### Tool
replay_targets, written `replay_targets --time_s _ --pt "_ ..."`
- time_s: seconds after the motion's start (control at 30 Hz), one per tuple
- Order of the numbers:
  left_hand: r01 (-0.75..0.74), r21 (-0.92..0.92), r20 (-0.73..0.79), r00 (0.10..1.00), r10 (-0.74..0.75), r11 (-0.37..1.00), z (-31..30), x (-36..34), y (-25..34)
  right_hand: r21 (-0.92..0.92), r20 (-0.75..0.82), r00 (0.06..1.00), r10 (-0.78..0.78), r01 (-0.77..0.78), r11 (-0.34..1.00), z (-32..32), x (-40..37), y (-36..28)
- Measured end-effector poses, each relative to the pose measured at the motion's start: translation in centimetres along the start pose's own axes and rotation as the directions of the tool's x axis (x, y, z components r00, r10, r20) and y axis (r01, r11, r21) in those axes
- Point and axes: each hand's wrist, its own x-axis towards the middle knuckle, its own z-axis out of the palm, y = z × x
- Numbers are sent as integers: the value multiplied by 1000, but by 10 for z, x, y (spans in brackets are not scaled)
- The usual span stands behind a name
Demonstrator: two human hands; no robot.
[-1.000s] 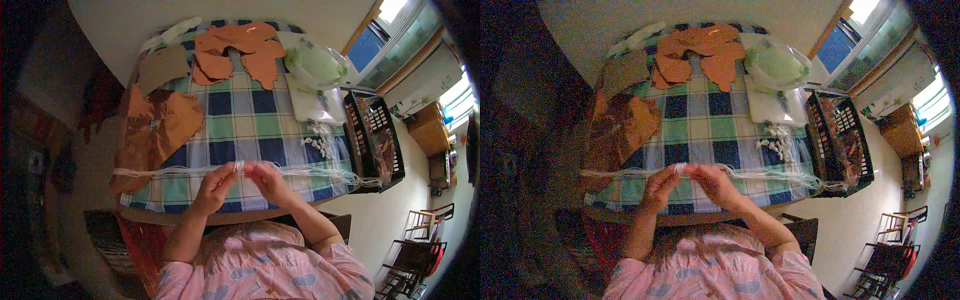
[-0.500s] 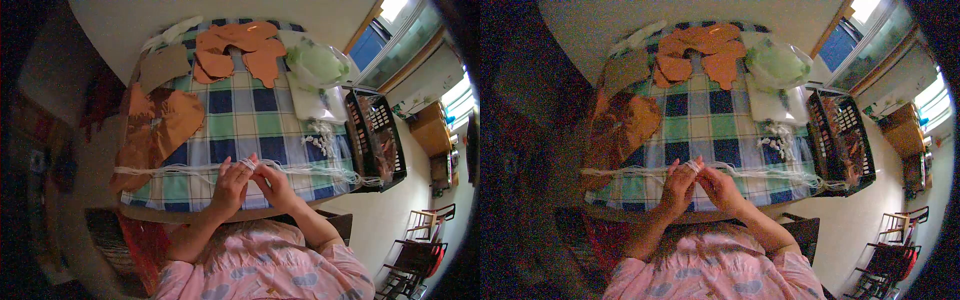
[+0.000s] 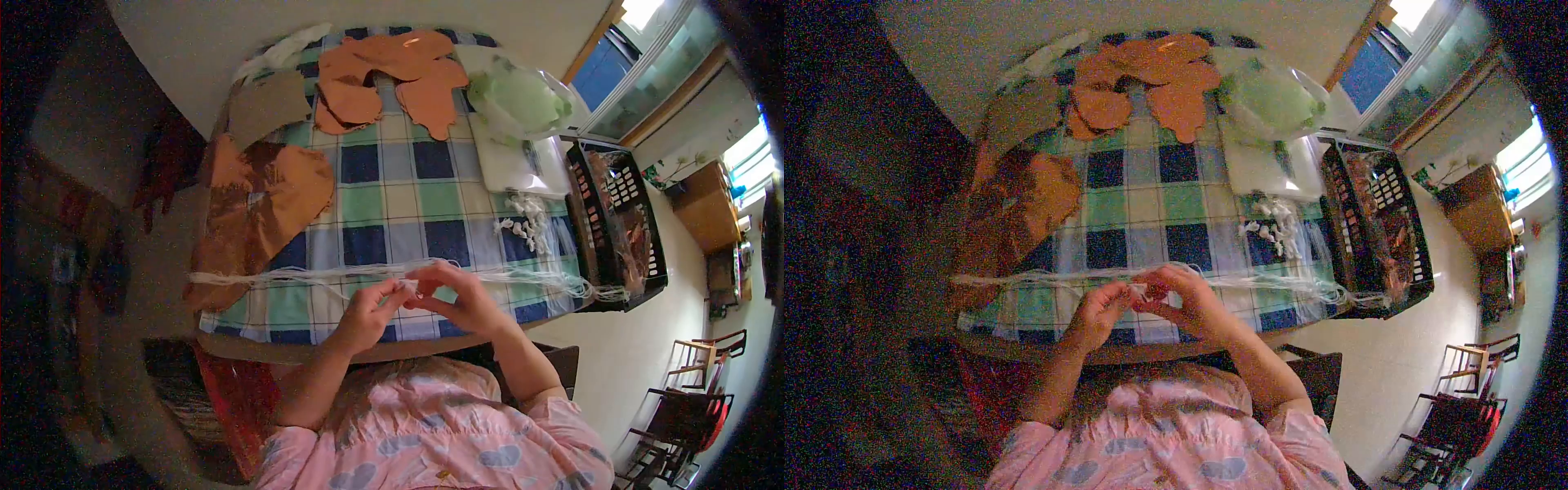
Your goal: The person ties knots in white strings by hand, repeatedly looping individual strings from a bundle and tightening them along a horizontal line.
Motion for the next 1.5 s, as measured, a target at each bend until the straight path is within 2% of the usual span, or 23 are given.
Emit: replay_targets --time_s 0.03,0.1,0.2,0.23,0.33,0.4,0.43,0.5,0.53,0.57,0.6,0.67,0.7,0.77,0.8,0.83,0.9,0.97,1.07,1.2,1.27,1.37,1.5 --pt "-20 -127 22 1000 23 992 -2 1 -1 82 5 999 48 -48 995 -1 -1 6" --pt "-45 -375 57 996 71 926 -6 4 -2 -11 18 1000 6 -5 1000 -3 -4 21" --pt "-79 -531 -74 996 47 843 -1 7 7 -66 -72 997 12 -17 998 1 -9 27" --pt "-73 -481 -76 996 41 874 -2 8 6 -71 -121 992 21 -30 997 3 -9 26" --pt "-45 -358 -61 998 25 933 -6 10 2 258 -164 979 120 -75 963 -2 -2 9" --pt "-21 -318 -15 1000 17 948 -6 9 2 360 -46 981 187 -158 919 7 2 12" --pt "-38 -342 -57 998 20 939 -3 9 6 403 13 977 211 -199 893 13 5 15" --pt "-82 -388 -152 988 24 918 5 9 15 329 -6 968 249 -234 915 26 2 23" --pt "-168 -137 -200 970 138 976 6 10 14 292 -10 963 269 -255 922 32 -1 24" --pt "-233 125 -218 942 256 964 7 12 13 208 -23 961 274 -264 942 36 -4 22" --pt "-273 381 -201 908 368 883 6 12 11 86 -68 980 185 -179 980 35 -5 22" --pt "-288 621 -115 886 449 728 4 9 0 -171 -130 991 -13 -10 985 28 -7 23" --pt "-295 722 -60 874 481 626 3 8 -3 -216 -134 990 -43 13 976 23 -7 20" --pt "-194 488 46 979 196 851 -3 1 0 -310 -140 985 -103 55 949 16 -7 14" --pt "-104 364 129 990 60 926 -5 -1 1 -292 -105 991 -85 51 955 14 -8 14" --pt "-102 137 126 988 85 985 -6 -1 -1 -275 -69 995 -68 46 960 13 -9 14" --pt "-88 -324 105 986 128 942 -7 -1 -4 -261 -37 997 -70 58 964 13 -12 17" --pt "-74 -347 31 995 90 935 -4 3 -1 -265 -37 994 -106 92 960 14 -15 25" --pt "-64 -312 -10 998 64 948 -5 4 -8 -171 -210 973 -92 56 984 19 -7 15" --pt "-5 -165 50 999 13 986 -3 -1 -3 -69 -22 996 -84 82 994 5 -2 0" --pt "1 -85 -29 1000 -3 996 3 -7 2 7 61 998 -19 18 1000 5 -3 3" --pt "-36 -11 -102 994 34 999 5 -5 -5 -6 66 997 28 -28 1000 8 -3 4" --pt "-29 81 -84 996 36 996 1 -3 -7 -190 68 981 -184 193 963 12 -4 14"
